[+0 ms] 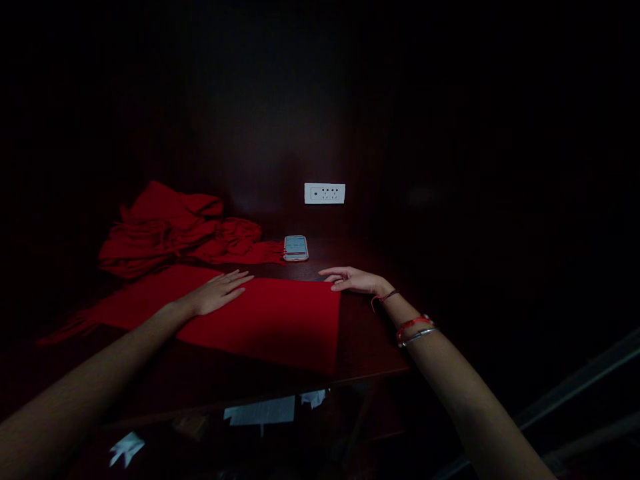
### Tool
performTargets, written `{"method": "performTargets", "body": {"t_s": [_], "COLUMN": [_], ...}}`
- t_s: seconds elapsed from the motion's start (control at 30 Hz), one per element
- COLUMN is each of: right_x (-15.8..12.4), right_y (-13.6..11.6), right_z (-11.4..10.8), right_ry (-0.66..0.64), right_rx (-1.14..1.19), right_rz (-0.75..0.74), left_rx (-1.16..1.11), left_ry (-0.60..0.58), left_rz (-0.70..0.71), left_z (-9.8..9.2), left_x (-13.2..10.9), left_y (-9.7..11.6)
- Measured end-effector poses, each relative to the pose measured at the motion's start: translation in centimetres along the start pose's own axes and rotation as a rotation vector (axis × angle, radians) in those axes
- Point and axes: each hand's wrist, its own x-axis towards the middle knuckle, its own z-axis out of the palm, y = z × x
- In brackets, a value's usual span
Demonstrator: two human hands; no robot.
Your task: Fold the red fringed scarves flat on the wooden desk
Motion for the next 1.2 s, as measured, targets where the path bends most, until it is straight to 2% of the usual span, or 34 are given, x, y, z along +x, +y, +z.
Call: {"method": "performTargets", "body": {"t_s": [0.07,0.13,0.27,0.37,0.43,0.57,0.77,0.9,1.0,1.07,1.13,1.2], "right_x": [0.5,0.8,1.1,1.0,1.1,1.3,0.2,-0.4,-0.4,-0.2,0.0,0.6], "right_y": [0.0,-0.1,-0.5,-0.6,-0.5,-0.3,-0.6,-0.7,-1.1,-1.7,-2.4,-2.8], "right_z": [0.8,1.7,2.9,3.2,3.2,3.0,1.6,0.6,0.0,-0.1,0.2,1.0], "right_ry": [-0.097,-0.136,-0.073,-0.032,-0.028,0.012,0.148,0.229,0.160,0.108,0.109,0.124], "right_rx": [-0.016,-0.054,-0.106,-0.127,-0.120,-0.135,-0.406,-0.446,-0.482,-0.595,-0.757,-0.929], "right_rz": [0.014,-0.002,-0.097,-0.143,-0.158,-0.157,-0.085,-0.034,0.029,0.041,0.009,-0.092], "left_rx": [0.044,0.098,0.206,0.253,0.248,0.085,-0.069,-0.117,-0.169,-0.197,-0.213,-0.231], "left_ry": [0.017,0.047,0.060,-0.043,-0.070,0.021,0.021,0.034,0.017,0.021,0.021,0.019], "left_rz": [0.042,0.061,0.051,-0.027,-0.138,-0.398,-0.413,-0.255,-0.081,0.070,0.253,0.443], "left_z": [-0.1,-0.3,-1.4,-2.2,-2.3,-1.1,-0.1,-0.4,-0.6,-0.9,-1.4,-2.1], "left_x": [-0.6,-1.0,-1.0,0.1,1.0,2.4,3.6,4.7,5.3,5.1,4.1,2.5], "left_y": [-1.6,-2.6,-2.6,-0.9,1.0,5.1,8.3,12.4,16.5,18.7,19.9,19.9]}}
